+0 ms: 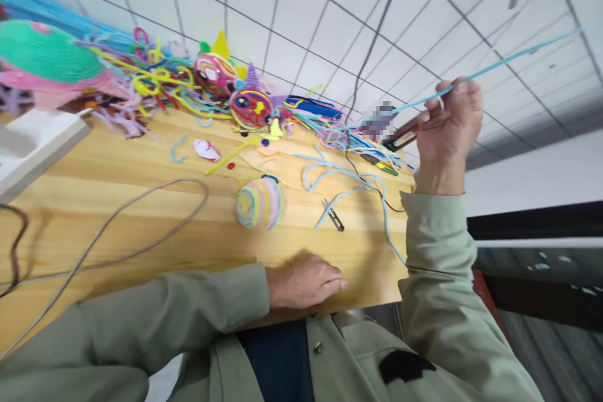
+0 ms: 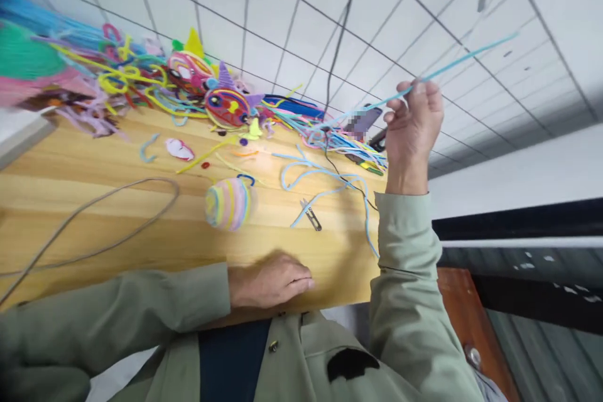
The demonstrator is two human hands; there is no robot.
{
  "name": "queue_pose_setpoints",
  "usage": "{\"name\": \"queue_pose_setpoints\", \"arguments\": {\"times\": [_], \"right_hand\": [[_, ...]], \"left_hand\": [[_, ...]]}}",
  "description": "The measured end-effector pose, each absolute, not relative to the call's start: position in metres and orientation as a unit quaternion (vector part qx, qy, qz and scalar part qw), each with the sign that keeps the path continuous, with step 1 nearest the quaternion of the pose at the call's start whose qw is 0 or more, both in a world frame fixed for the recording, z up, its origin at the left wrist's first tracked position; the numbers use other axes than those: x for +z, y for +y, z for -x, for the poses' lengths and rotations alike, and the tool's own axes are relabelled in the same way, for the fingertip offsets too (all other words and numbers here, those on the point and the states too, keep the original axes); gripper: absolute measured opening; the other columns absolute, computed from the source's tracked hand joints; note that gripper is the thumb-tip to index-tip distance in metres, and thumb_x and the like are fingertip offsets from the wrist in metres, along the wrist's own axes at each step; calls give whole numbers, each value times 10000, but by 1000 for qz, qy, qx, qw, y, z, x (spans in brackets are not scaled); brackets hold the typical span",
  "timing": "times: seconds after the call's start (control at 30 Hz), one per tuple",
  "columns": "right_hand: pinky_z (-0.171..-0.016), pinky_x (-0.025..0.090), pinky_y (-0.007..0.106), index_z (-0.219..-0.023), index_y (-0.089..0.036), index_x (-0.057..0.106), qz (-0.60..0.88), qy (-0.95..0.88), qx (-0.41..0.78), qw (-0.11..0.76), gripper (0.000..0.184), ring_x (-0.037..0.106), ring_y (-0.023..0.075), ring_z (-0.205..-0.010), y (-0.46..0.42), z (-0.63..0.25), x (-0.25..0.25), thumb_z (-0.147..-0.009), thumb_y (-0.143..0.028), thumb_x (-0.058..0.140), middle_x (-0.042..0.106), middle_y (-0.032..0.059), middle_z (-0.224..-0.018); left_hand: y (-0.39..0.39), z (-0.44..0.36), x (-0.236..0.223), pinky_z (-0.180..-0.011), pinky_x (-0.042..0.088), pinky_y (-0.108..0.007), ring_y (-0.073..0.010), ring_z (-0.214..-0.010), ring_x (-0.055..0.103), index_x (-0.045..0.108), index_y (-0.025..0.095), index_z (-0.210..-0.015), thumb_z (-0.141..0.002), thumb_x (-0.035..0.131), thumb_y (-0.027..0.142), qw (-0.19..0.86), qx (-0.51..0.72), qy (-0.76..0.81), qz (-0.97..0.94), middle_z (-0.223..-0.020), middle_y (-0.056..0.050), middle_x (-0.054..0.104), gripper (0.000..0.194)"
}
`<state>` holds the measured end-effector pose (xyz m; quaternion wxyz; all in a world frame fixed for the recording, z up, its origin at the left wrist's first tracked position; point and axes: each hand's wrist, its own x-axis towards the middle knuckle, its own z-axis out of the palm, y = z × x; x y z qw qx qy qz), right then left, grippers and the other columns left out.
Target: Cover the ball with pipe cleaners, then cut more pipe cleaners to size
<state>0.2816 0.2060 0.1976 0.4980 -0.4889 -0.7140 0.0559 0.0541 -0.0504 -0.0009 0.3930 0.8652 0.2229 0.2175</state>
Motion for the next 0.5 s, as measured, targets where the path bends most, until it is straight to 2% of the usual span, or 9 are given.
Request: {"name": "queue_pose_setpoints", "arguments": {"times": [0.1, 0.17, 0.27, 0.37, 0.43, 0.5], "right_hand": [[-685, 560, 475, -1408, -309, 650, 539, -712, -3, 450, 808, 761, 383, -1108, 212, -334, 184, -1013, -885, 244, 760, 181, -1356], [-726, 550, 455, -1404, -309, 641, 559, -692, -19, 457, 776, 740, 323, -1011, 224, -356, 173, -1034, -863, 244, 795, 153, -1307], [-850, 562, 396, -1257, -264, 689, 629, -649, -82, 420, 490, 706, 221, -902, 247, -369, 154, -1133, -603, 358, 826, 110, -1155], [-1050, 536, 421, -1142, -199, 738, 682, -648, -114, 320, 253, 739, 239, -1061, 267, -361, 134, -1099, -295, 508, 820, 118, -1143], [-1143, 501, 471, -1197, -175, 748, 701, -661, -103, 248, 220, 724, 278, -1227, 274, -347, 122, -1048, -195, 587, 799, 148, -1277], [-1190, 483, 520, -1299, -159, 733, 710, -670, -95, 196, 294, 703, 310, -1306, 274, -332, 116, -1020, -178, 642, 745, 186, -1413]], "left_hand": [[-52, -56, -4, -726, 407, -329, -186, -792, 723, 696, 185, -819, -1165, 532, 312, 406, 219, 230, -857, -884, -36, 816, 403], [-52, -57, -5, -746, 408, -322, -184, -803, 716, 702, 184, -834, -1163, 524, 299, 420, 224, 236, -847, -897, -37, 817, 392], [-52, -57, -6, -740, 400, -313, -173, -768, 687, 680, 184, -812, -1162, 504, 291, 440, 226, 239, -835, -864, -34, 793, 406], [-51, -57, -5, -729, 396, -311, -170, -738, 656, 641, 188, -778, -1163, 493, 311, 450, 229, 236, -831, -811, -30, 763, 430], [-50, -58, -6, -738, 400, -311, -171, -737, 647, 620, 190, -769, -1161, 494, 313, 452, 230, 232, -830, -795, -29, 754, 430], [-50, -59, -6, -744, 405, -309, -168, -731, 637, 602, 191, -761, -1160, 491, 309, 457, 229, 230, -829, -784, -28, 744, 431]]}}
